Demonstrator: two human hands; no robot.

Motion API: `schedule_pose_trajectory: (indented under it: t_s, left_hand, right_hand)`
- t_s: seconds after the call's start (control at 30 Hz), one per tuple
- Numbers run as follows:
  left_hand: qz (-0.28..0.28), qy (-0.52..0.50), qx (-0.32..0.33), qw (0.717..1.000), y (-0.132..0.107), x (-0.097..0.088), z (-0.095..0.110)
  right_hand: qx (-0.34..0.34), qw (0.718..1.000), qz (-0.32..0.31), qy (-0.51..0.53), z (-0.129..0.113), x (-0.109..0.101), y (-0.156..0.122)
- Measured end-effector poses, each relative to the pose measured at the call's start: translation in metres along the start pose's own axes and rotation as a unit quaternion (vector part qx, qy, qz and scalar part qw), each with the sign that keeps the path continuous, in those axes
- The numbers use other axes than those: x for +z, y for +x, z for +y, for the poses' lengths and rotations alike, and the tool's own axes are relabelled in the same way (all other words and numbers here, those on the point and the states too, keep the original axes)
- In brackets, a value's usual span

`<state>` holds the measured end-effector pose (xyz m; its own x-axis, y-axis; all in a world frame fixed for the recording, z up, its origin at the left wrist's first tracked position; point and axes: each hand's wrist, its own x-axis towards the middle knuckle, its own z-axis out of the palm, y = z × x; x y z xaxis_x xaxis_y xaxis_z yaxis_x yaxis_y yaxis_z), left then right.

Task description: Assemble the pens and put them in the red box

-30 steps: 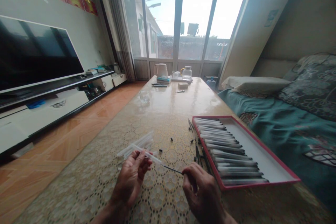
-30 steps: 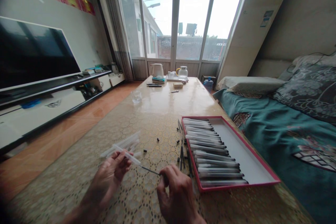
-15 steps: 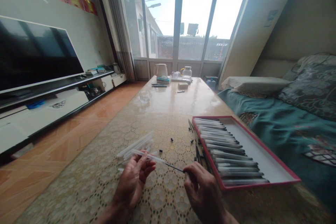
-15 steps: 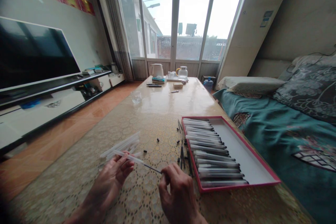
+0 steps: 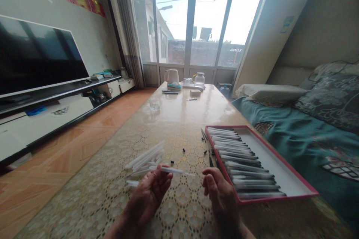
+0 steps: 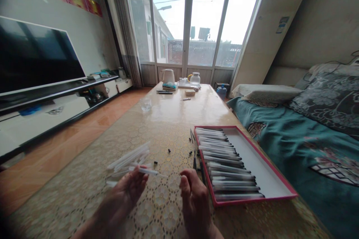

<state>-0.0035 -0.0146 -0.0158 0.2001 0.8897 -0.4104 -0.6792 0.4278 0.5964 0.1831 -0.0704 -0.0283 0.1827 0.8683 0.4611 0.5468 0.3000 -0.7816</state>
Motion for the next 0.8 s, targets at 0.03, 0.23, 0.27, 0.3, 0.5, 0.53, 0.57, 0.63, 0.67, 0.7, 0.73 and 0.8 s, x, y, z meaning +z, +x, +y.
schedule_pose_trajectory:
  t_s: [0.03,0.23,0.27,0.3,0.5,0.53,0.57,0.63,0.67,0.7,0.73,0.8]
  left_hand:
    - [0.017,-0.029,0.006,0.999,0.001,-0.001,0.002]
    - [0.004,-0.062,0.009,0.998,0.001,-0.003,0.001]
    - [0.002,-0.055,0.015,0.998,0.001,-0.004,-0.001]
    - [0.001,-0.047,0.022,0.999,0.001,-0.004,-0.003]
    - [-0.002,0.014,0.038,0.999,-0.002,-0.003,-0.008]
    - [-0.007,0.023,0.039,0.999,-0.002,-0.003,-0.008]
    - [-0.013,0.032,0.040,0.999,-0.002,-0.003,-0.009]
    - [-0.025,0.046,0.042,0.998,-0.002,-0.004,-0.010]
    - [-0.029,0.049,0.043,0.997,-0.002,-0.005,-0.010]
    - [-0.034,0.051,0.043,0.997,-0.002,-0.006,-0.011]
    - [-0.037,0.051,0.043,0.997,-0.001,-0.007,-0.011]
    - [-0.040,0.051,0.043,0.997,-0.001,-0.007,-0.011]
  right_hand:
    - [0.005,0.999,0.018,-0.031,0.005,-0.001,0.003]
    - [-0.042,0.989,0.035,-0.137,0.026,-0.003,0.020]
    - [-0.045,0.988,0.029,-0.148,0.026,-0.003,0.022]
    - [-0.046,0.986,0.021,-0.162,0.025,-0.004,0.024]
    - [-0.044,0.916,-0.128,-0.377,0.006,-0.012,0.047]
    - [-0.045,0.899,-0.140,-0.412,0.003,-0.012,0.053]
    - [-0.046,0.887,-0.145,-0.435,0.001,-0.012,0.059]
    - [-0.053,0.874,-0.149,-0.460,0.000,-0.011,0.072]
    - [-0.056,0.868,-0.151,-0.470,0.001,-0.010,0.077]
    - [-0.058,0.862,-0.153,-0.480,0.003,-0.008,0.082]
    - [-0.060,0.858,-0.154,-0.487,0.006,-0.006,0.086]
    - [-0.061,0.854,-0.155,-0.493,0.012,-0.001,0.093]
